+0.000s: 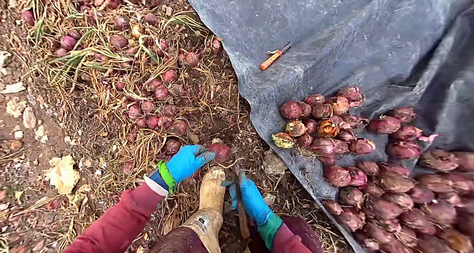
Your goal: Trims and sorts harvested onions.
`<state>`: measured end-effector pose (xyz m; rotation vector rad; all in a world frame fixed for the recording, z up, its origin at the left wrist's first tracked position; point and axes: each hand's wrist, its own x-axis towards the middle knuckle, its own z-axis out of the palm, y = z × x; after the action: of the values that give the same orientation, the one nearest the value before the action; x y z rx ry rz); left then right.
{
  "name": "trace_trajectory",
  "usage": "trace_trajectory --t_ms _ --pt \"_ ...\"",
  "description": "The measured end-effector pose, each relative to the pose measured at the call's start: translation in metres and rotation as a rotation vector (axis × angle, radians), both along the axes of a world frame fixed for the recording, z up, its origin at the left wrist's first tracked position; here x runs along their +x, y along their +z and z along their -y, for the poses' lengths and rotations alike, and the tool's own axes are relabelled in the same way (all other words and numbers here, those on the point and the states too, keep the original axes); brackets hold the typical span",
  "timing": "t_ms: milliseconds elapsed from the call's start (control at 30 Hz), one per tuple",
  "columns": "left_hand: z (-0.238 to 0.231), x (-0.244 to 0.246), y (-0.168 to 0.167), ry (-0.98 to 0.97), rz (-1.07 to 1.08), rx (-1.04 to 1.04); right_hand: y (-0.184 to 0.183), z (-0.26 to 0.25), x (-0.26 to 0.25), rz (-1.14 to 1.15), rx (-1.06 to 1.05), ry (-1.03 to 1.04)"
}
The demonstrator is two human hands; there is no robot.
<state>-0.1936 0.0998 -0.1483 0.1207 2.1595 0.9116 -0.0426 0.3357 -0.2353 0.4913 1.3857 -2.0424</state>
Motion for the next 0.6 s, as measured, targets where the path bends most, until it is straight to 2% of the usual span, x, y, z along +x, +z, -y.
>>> trace_trajectory --t_ms 100,167,200,300,400,433,533,567,600 --pt "-0.032 0.01 0.012 0.007 0.198 0.246 0.037 -0.003 -0.027 -0.196 0.086 -0.07" --pt "-0.043 0.017 0.014 0.039 0.339 0.327 0.052 -0.01 -0.037 -0.25 0.245 -0.079" --pt "-0.044 0.014 0.017 0.0 0.307 0.292 0.056 -0.016 -0.042 -0.252 0.306 -0.042" --pt "-0.045 -0.013 0.032 -0.192 -0.007 -0.054 0.052 -0.029 -0.05 -0.183 0.351 0.032" --pt "-0.058 -0.022 0.036 -0.17 -0.213 -0.06 0.034 -0.031 -0.042 -0.098 0.285 0.002" --pt "-0.066 -0.02 0.039 -0.272 -0.248 -0.074 0.031 -0.034 -0.038 -0.076 0.264 0.065" --pt "-0.113 -0.012 0.056 -0.846 -0.15 -0.24 0.041 -0.053 -0.036 -0.161 0.287 0.252" --pt "-0.126 -0.009 0.057 -0.928 -0.134 -0.228 0.047 -0.06 -0.034 -0.193 0.332 0.238" --pt "-0.133 -0.014 0.056 -0.917 -0.158 -0.206 0.051 -0.067 -0.033 -0.227 0.368 0.161"
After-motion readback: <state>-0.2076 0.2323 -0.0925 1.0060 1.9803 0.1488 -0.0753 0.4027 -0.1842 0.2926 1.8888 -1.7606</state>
